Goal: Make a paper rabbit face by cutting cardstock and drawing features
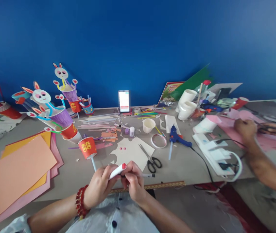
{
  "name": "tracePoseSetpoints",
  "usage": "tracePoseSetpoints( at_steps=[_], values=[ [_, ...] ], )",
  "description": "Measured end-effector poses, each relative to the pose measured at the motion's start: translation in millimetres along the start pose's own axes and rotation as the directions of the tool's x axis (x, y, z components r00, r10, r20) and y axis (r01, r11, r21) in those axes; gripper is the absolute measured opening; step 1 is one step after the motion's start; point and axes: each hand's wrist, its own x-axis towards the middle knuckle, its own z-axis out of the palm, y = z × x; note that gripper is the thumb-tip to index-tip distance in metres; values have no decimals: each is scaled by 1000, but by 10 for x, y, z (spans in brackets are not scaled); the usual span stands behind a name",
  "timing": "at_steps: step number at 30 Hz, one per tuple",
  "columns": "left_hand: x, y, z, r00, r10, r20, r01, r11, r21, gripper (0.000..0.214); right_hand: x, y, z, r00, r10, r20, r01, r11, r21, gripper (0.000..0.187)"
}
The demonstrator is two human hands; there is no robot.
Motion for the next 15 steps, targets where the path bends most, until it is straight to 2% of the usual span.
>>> tracePoseSetpoints(
  at_steps=[3,5,7,9,10,11,12,14,15],
  values=[
    [-7,26,70,1000,-28,13,29,998,-61,18,5,78,13,999,-11,-45,12,999,36,14],
    [8,-4,110,998,-55,40,59,992,-115,17,20,83,-14,999,-24,-28,24,1000,-10,16],
    [48,-74,117,993,-91,75,100,987,-126,17,63,27,-91,998,-43,43,48,988,-143,16],
    [102,-175,75,990,-119,71,124,990,-71,17,150,-106,-232,988,-76,133,118,931,-346,12],
    [128,-230,35,991,-127,46,128,991,-26,17,211,-199,-325,981,-110,161,172,878,-446,9],
    [149,-282,-12,991,-132,3,132,991,17,17,285,-307,-427,975,-175,140,223,809,-544,10],
    [163,-328,-63,989,-139,-43,141,989,49,18,370,-425,-532,962,-231,143,267,704,-658,10],
    [167,-389,-148,985,-145,-98,153,985,84,17,565,-665,-721,924,-282,257,358,407,-840,10],
    [159,-401,-174,985,-135,-108,145,985,89,17,672,-777,-788,901,-290,322,402,281,-871,12]
  ],
)
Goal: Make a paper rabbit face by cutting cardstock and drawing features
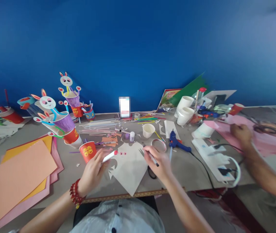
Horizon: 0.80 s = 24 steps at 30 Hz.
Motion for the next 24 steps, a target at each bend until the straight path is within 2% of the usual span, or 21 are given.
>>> tracePoseSetpoints(
  at_steps=[2,4,6,8,11,14,16,18,19,20,21,22,23,24],
  values=[
    [-26,5,-12,999,38,11,-38,999,-21,14,245,81,-155,992,-118,47,123,981,-152,19],
    [-61,41,12,996,74,51,-71,996,-59,13,534,79,-201,983,-139,116,166,949,-269,24],
    [-90,83,43,992,84,95,-77,994,-81,14,863,19,-132,981,-31,193,118,880,-460,26],
    [-109,114,55,990,76,117,-68,995,-77,14,1207,-55,28,938,147,315,98,759,-644,26],
    [-128,119,36,991,46,127,-39,998,-50,15,1652,-139,317,903,182,390,127,753,-646,21],
    [-155,85,6,990,-41,134,44,999,-21,19,1854,-223,461,883,194,427,125,780,-613,20],
    [-178,59,-6,982,-124,143,131,991,-39,21,1782,-307,429,888,169,427,118,815,-567,28],
    [-200,50,-7,969,-185,166,199,977,-76,21,1538,-414,334,885,105,454,122,888,-443,32],
    [-209,54,-2,962,-200,185,219,971,-92,21,1362,-473,287,863,17,505,101,973,-205,31],
    [-217,66,6,959,-198,203,223,969,-109,21,1162,-533,251,818,-76,570,62,997,44,29],
    [-224,84,18,958,-179,222,212,968,-131,20,947,-591,234,766,-182,617,23,966,256,31],
    [-230,108,32,959,-149,242,191,968,-162,19,728,-643,238,739,-244,628,-35,917,398,38],
    [-234,135,48,958,-113,265,169,965,-199,20,513,-685,263,783,-221,581,-114,868,483,35],
    [-238,165,65,953,-82,293,156,958,-239,22,311,-713,304,838,-130,530,-198,832,519,24]
  ],
)
